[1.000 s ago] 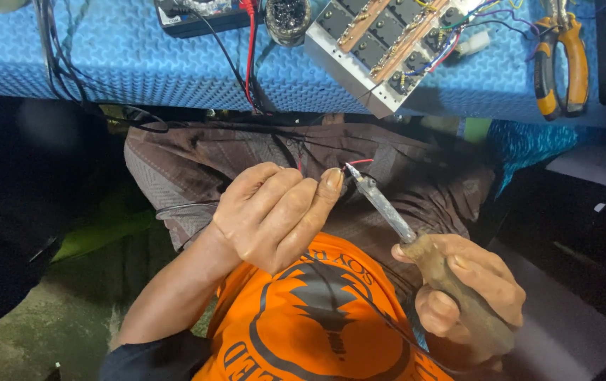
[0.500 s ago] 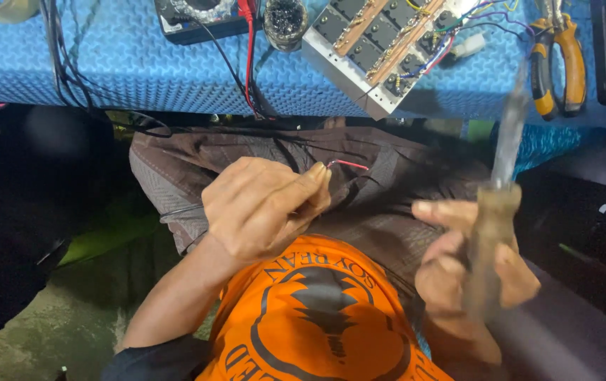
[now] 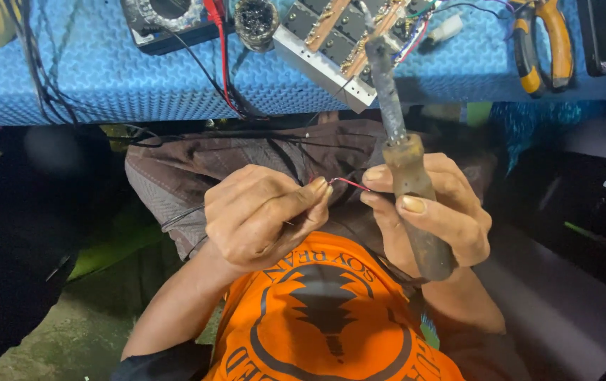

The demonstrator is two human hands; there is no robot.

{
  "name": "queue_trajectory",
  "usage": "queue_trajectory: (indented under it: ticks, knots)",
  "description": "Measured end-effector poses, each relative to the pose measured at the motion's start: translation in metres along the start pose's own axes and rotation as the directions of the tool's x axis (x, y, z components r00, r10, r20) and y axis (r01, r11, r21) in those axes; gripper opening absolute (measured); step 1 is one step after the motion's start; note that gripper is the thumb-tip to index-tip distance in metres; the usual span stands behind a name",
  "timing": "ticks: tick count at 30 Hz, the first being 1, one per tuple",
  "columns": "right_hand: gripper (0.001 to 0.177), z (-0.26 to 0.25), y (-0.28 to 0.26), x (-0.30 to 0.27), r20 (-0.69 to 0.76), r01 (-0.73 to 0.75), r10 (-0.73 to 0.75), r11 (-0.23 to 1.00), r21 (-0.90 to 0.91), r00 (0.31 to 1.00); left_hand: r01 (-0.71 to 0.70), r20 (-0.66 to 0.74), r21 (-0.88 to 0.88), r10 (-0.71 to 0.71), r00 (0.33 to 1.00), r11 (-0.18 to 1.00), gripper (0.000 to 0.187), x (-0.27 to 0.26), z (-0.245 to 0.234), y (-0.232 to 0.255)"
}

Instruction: Soldering multiple wires onto a circuit board containing electronic components.

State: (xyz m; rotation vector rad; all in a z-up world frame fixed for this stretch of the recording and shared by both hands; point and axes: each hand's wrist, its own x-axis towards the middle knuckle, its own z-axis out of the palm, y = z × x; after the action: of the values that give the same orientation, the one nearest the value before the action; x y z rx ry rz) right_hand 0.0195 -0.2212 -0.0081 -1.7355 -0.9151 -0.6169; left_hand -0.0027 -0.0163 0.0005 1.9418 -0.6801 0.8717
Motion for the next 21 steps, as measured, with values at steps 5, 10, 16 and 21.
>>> queue_trajectory:
  ticks: [5, 10, 16, 21]
  knots:
    - [0.047, -0.003, 0.0, -0.001, 0.019, -0.056, 0.055, 0.998, 0.037, 0.998, 0.006, 0.025, -0.013, -0.005, 1.0, 1.0, 0.01, 0.0, 0.0, -0.001]
    - [0.044, -0.002, 0.003, -0.004, 0.009, -0.029, 0.028, 0.998, 0.047, 1.0, 0.02, 0.029, -0.007, -0.02, 0.999, 1.0, 0.01, 0.0, 0.001, 0.0]
    - [0.051, -0.002, 0.004, -0.015, -0.014, -0.039, 0.039, 0.998, 0.055, 0.999, 0.054, 0.005, -0.01, -0.054, 0.999, 0.998, 0.01, -0.005, 0.005, 0.002]
    - [0.042, 0.001, 0.02, -0.036, -0.111, 0.074, -0.055, 0.982, 0.174, 0.992, 0.313, -0.03, -0.056, -0.315, 0.949, 0.948, 0.008, -0.017, 0.013, 0.009]
